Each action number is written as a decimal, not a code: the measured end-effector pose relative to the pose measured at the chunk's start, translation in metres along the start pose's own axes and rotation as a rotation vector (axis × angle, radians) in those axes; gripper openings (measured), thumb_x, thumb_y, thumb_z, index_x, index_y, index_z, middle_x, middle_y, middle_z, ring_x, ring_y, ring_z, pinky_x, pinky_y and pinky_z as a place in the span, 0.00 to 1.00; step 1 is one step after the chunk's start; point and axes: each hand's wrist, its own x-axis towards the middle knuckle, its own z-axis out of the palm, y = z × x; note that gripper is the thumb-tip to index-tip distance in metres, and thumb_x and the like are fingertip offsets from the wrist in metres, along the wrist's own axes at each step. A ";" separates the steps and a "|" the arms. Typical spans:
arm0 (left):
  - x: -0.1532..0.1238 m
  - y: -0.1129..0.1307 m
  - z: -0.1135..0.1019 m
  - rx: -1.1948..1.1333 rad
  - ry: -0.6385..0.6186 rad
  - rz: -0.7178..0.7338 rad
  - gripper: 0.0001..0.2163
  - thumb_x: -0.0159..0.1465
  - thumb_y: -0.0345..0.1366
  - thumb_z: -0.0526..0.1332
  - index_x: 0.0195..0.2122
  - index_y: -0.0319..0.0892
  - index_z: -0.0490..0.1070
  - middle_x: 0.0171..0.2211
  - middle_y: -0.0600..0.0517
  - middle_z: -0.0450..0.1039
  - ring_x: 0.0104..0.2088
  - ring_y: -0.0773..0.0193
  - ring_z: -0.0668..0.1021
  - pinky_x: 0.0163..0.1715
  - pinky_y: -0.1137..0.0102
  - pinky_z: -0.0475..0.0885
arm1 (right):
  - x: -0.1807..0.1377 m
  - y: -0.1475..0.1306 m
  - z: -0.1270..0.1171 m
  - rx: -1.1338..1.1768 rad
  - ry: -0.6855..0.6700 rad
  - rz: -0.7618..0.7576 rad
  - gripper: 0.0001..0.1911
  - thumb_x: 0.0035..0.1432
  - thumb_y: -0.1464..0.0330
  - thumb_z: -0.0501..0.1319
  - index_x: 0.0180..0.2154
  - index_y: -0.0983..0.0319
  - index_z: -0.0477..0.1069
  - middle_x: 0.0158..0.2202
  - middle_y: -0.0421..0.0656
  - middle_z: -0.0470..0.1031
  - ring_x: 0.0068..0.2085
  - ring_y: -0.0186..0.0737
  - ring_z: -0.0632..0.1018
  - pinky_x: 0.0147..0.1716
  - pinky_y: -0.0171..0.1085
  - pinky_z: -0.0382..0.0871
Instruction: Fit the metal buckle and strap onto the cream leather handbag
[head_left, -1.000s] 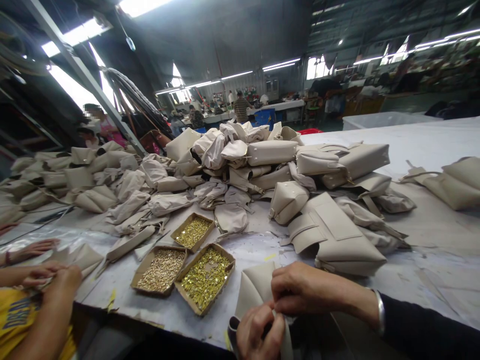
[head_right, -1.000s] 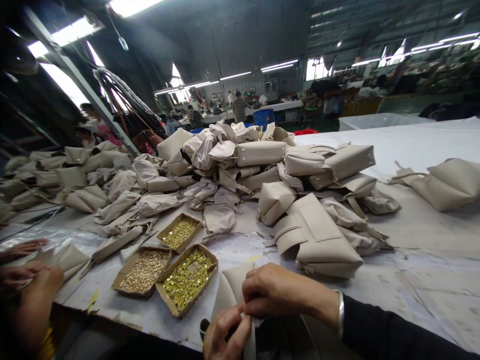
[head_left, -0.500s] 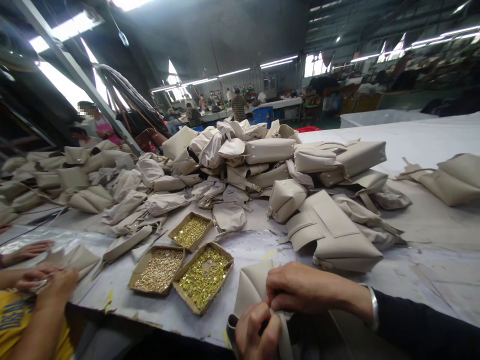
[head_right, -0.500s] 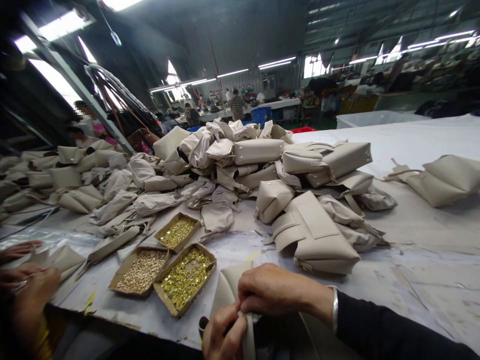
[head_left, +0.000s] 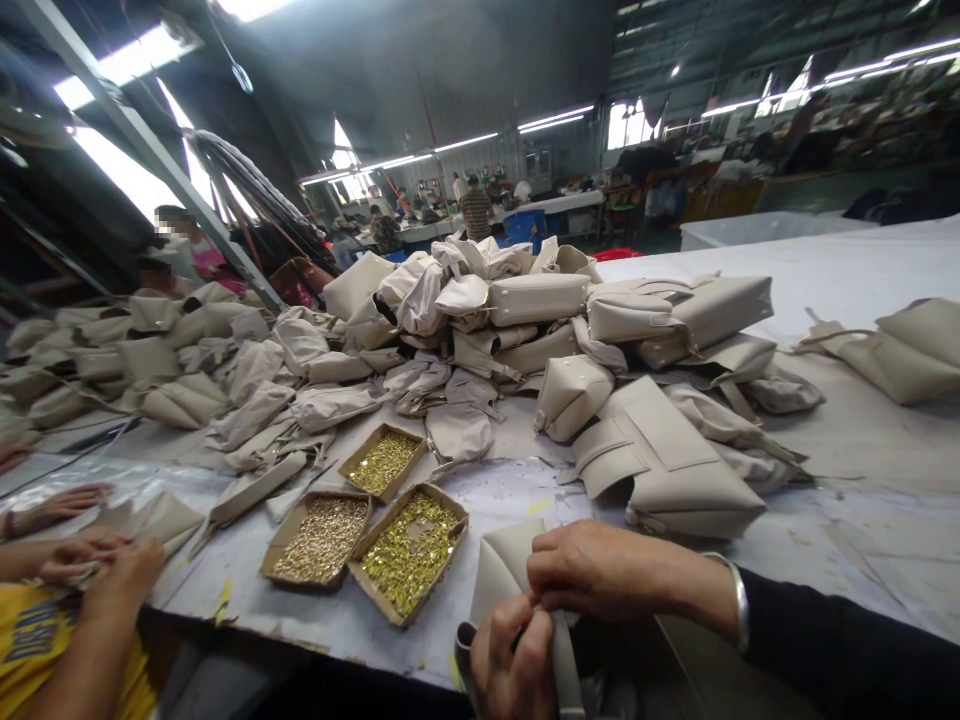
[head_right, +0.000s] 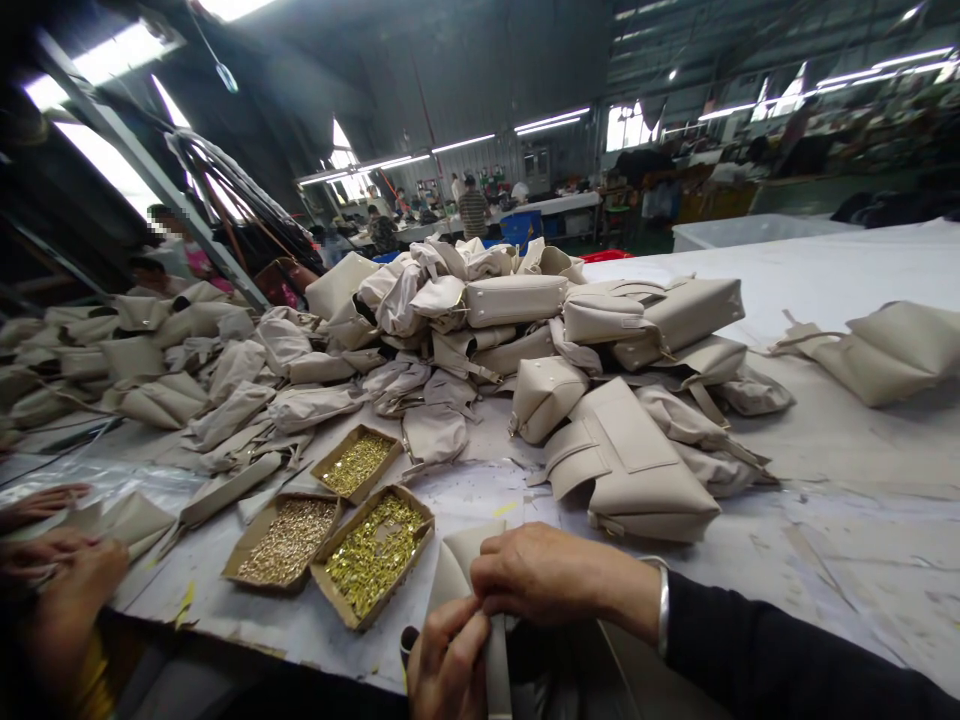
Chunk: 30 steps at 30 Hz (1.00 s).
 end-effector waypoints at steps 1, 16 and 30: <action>-0.001 -0.002 0.001 -0.003 0.003 0.002 0.09 0.72 0.26 0.56 0.47 0.40 0.74 0.46 0.45 0.76 0.46 0.60 0.80 0.47 0.69 0.76 | 0.001 -0.002 -0.002 -0.043 -0.006 -0.004 0.04 0.72 0.67 0.65 0.41 0.60 0.73 0.38 0.39 0.75 0.37 0.38 0.76 0.33 0.34 0.62; 0.015 -0.006 -0.001 0.047 -0.045 -0.025 0.08 0.71 0.26 0.57 0.50 0.36 0.68 0.43 0.46 0.73 0.45 0.62 0.78 0.45 0.71 0.74 | 0.026 -0.018 0.003 -0.401 -0.038 0.096 0.14 0.75 0.64 0.61 0.38 0.65 0.78 0.33 0.47 0.82 0.32 0.46 0.81 0.26 0.38 0.64; 0.030 -0.028 -0.011 0.040 -0.353 -0.040 0.18 0.69 0.22 0.55 0.58 0.42 0.70 0.53 0.45 0.76 0.52 0.57 0.80 0.50 0.66 0.77 | -0.034 -0.054 0.042 -0.202 0.442 0.385 0.16 0.64 0.59 0.73 0.35 0.59 0.70 0.35 0.40 0.76 0.37 0.44 0.76 0.35 0.40 0.66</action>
